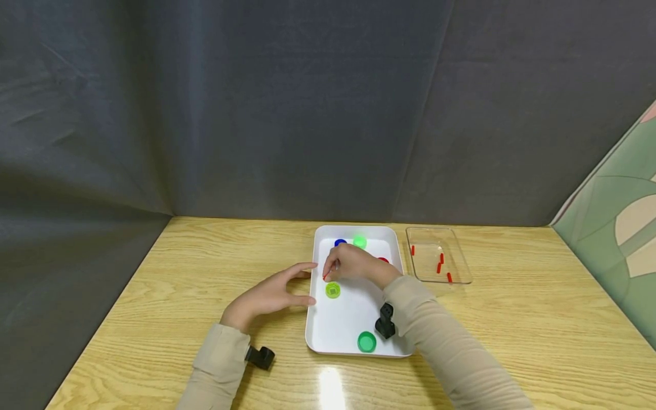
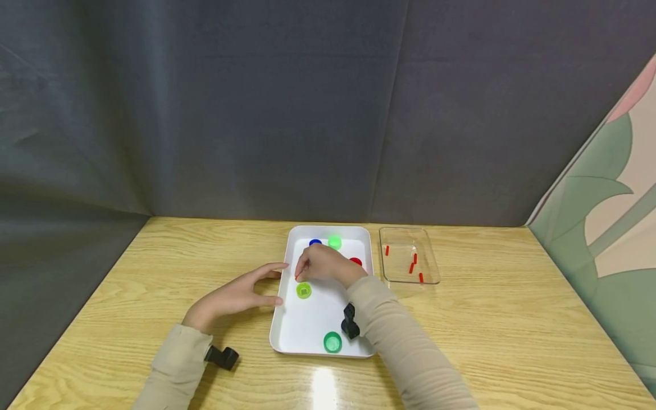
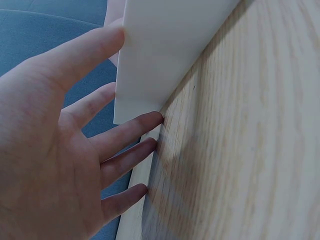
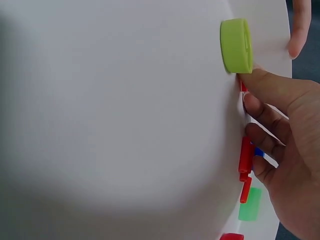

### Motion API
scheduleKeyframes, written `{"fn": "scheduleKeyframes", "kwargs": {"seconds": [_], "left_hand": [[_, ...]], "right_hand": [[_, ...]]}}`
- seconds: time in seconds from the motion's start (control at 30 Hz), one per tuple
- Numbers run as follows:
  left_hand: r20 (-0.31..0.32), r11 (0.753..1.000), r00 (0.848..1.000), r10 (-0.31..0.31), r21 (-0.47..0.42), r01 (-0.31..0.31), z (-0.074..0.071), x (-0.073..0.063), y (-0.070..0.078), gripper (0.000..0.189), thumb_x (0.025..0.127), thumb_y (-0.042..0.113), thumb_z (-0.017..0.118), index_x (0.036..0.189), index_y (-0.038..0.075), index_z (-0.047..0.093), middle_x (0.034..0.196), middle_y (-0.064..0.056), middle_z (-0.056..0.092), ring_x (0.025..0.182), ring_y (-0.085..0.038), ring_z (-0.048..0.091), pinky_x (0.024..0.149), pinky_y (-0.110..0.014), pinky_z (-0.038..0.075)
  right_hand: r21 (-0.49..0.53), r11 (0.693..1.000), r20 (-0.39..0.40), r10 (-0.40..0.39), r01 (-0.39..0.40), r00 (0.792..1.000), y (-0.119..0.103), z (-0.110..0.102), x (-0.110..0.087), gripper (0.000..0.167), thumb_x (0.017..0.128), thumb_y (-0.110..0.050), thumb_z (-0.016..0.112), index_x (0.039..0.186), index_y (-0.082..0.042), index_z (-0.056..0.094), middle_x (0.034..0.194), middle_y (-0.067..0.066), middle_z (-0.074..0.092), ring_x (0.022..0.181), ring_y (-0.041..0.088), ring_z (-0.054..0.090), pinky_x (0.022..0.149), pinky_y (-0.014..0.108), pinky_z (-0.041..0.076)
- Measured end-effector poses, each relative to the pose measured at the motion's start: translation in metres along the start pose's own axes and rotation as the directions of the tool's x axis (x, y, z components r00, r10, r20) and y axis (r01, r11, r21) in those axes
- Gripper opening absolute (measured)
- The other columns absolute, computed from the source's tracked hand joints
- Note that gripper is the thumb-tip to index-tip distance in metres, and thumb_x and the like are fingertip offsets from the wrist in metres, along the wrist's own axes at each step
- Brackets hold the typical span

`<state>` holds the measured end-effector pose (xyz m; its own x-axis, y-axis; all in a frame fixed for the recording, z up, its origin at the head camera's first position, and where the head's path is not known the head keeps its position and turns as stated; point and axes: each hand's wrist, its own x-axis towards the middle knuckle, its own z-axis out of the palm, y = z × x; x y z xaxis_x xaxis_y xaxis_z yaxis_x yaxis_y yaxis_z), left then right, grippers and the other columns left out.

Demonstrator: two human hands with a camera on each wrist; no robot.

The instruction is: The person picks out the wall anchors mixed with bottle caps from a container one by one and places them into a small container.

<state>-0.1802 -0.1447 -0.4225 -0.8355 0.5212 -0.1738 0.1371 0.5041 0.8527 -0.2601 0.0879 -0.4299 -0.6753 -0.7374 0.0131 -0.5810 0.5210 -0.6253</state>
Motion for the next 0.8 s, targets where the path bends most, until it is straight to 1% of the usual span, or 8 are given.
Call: {"fn": "scheduleKeyframes", "kwargs": {"seconds": [0.13,0.3,0.47,0.57,0.63,0.8], "left_hand": [[0.002,1.0,1.0,-0.002,-0.008,0.002,0.001,0.001,0.0,0.074,0.089,0.034,0.076,0.152,0.026,0.039,0.148,-0.009,0.045,0.137,-0.027,0.041,0.108,-0.055,0.033],[-0.003,1.0,1.0,-0.015,0.0,0.015,0.002,0.001,-0.001,0.075,0.088,0.037,0.077,0.151,0.029,0.039,0.147,-0.007,0.046,0.137,-0.025,0.041,0.108,-0.053,0.035],[-0.002,1.0,1.0,0.002,0.0,-0.002,0.001,0.002,0.0,0.075,0.088,0.035,0.077,0.152,0.026,0.039,0.147,-0.008,0.046,0.137,-0.025,0.041,0.11,-0.052,0.033],[-0.001,1.0,1.0,0.0,-0.012,0.0,0.0,0.002,0.0,0.075,0.088,0.034,0.077,0.152,0.025,0.038,0.147,-0.009,0.046,0.136,-0.027,0.041,0.109,-0.053,0.033],[0.0,1.0,1.0,-0.006,-0.017,0.006,0.0,0.002,0.0,0.075,0.088,0.034,0.077,0.152,0.024,0.039,0.146,-0.01,0.047,0.136,-0.027,0.041,0.109,-0.053,0.033],[0.001,1.0,1.0,-0.001,-0.021,0.001,0.0,0.001,-0.002,0.074,0.089,0.032,0.077,0.152,0.023,0.039,0.146,-0.01,0.047,0.136,-0.028,0.042,0.109,-0.054,0.033]], "right_hand": [[-0.013,1.0,0.008,-0.007,0.007,1.0,-0.002,-0.004,-0.004,0.005,0.082,-0.01,0.082,0.083,-0.007,0.078,0.075,-0.006,0.067,0.069,0.001,0.052,0.066,0.019,0.047],[-0.005,0.999,0.009,0.036,-0.036,0.999,-0.007,-0.011,-0.008,0.005,0.086,-0.01,0.078,0.086,-0.006,0.076,0.077,-0.006,0.067,0.071,0.003,0.053,0.069,0.021,0.047],[-0.006,0.998,-0.013,0.056,-0.056,0.998,-0.012,-0.022,-0.013,0.005,0.089,-0.009,0.075,0.087,-0.005,0.074,0.08,-0.005,0.065,0.075,0.006,0.053,0.073,0.023,0.047],[-0.004,0.999,-0.022,0.048,-0.048,0.999,-0.015,-0.028,-0.017,0.004,0.089,-0.009,0.074,0.09,-0.005,0.073,0.08,-0.005,0.064,0.076,0.006,0.052,0.073,0.023,0.046],[0.012,0.998,-0.02,0.055,-0.054,0.998,-0.017,-0.033,-0.021,0.005,0.09,-0.009,0.073,0.093,-0.005,0.073,0.078,-0.004,0.062,0.074,0.008,0.051,0.071,0.024,0.044],[0.057,0.99,-0.045,0.135,-0.132,0.99,-0.029,-0.045,-0.035,0.013,0.094,-0.009,0.068,0.105,-0.004,0.073,0.083,-0.003,0.064,0.076,0.013,0.051,0.069,0.027,0.044]]}}
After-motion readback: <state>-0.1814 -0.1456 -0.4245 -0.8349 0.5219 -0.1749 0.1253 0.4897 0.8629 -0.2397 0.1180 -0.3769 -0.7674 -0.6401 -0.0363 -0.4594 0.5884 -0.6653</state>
